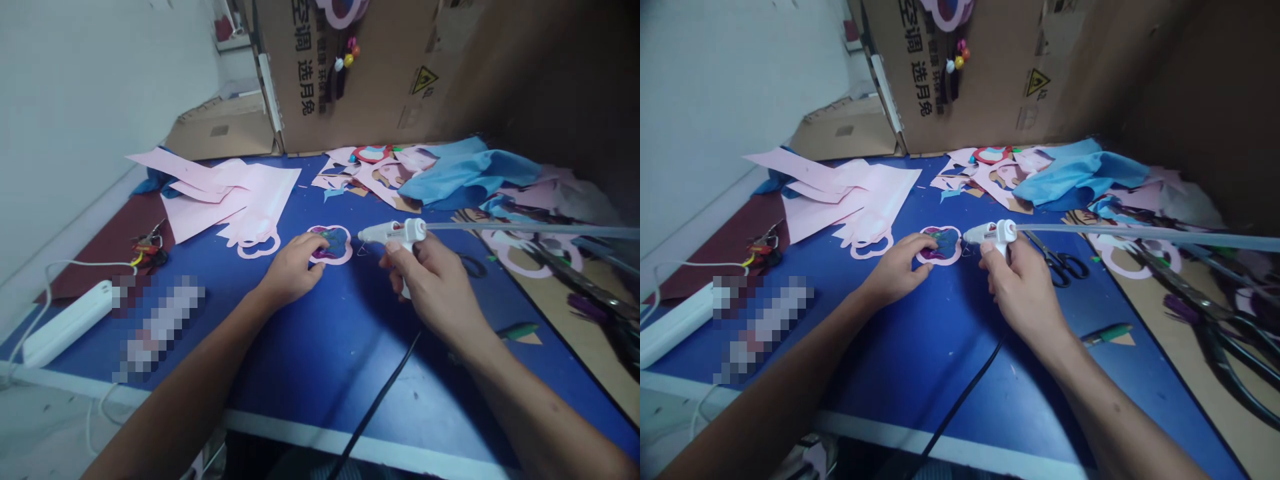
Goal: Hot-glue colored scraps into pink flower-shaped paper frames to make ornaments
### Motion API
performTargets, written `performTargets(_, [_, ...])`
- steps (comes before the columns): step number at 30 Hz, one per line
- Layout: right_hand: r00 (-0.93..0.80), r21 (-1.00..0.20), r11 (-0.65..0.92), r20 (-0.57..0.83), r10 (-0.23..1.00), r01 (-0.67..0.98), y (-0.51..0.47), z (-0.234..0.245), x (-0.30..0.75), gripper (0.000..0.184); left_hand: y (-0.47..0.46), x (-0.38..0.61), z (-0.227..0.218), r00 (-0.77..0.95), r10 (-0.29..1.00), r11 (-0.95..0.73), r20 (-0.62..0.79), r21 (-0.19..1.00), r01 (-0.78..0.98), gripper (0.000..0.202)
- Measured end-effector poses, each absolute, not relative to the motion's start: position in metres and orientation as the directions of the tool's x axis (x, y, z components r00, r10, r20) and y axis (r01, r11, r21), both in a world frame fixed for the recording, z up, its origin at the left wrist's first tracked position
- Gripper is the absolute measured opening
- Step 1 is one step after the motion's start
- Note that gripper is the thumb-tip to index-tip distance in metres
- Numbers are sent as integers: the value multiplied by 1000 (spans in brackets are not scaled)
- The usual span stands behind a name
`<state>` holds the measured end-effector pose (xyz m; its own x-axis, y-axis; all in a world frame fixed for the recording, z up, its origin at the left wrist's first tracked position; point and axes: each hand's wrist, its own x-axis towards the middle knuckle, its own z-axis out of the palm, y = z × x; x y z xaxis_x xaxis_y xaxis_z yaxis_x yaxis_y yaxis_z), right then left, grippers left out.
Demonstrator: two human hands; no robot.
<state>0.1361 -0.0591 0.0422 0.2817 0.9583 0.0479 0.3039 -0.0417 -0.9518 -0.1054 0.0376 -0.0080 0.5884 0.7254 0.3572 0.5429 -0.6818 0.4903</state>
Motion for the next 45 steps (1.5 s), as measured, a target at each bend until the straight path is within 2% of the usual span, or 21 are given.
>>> performTargets(6, [284,-955,-50,37,958,292,-59,41,135,41,42,-104,-14,606,700,-712,378,444,544,27])
performTargets(10, [288,-952,-61,29,957,299,-59,41,134,42,43,-102,-17,606,699,-714,380,427,555,27])
performTargets(22, [281,-947,-55,38,959,318,-59,42,133,39,38,-84,-7,512,801,-598,309,387,702,16])
performTargets(40, [232,-947,-65,11,973,315,-64,42,133,45,37,-77,-9,440,843,-537,309,433,724,19])
performTargets(45, [170,-916,-38,33,985,399,-71,44,133,48,36,-75,-10,415,857,-514,304,477,713,20])
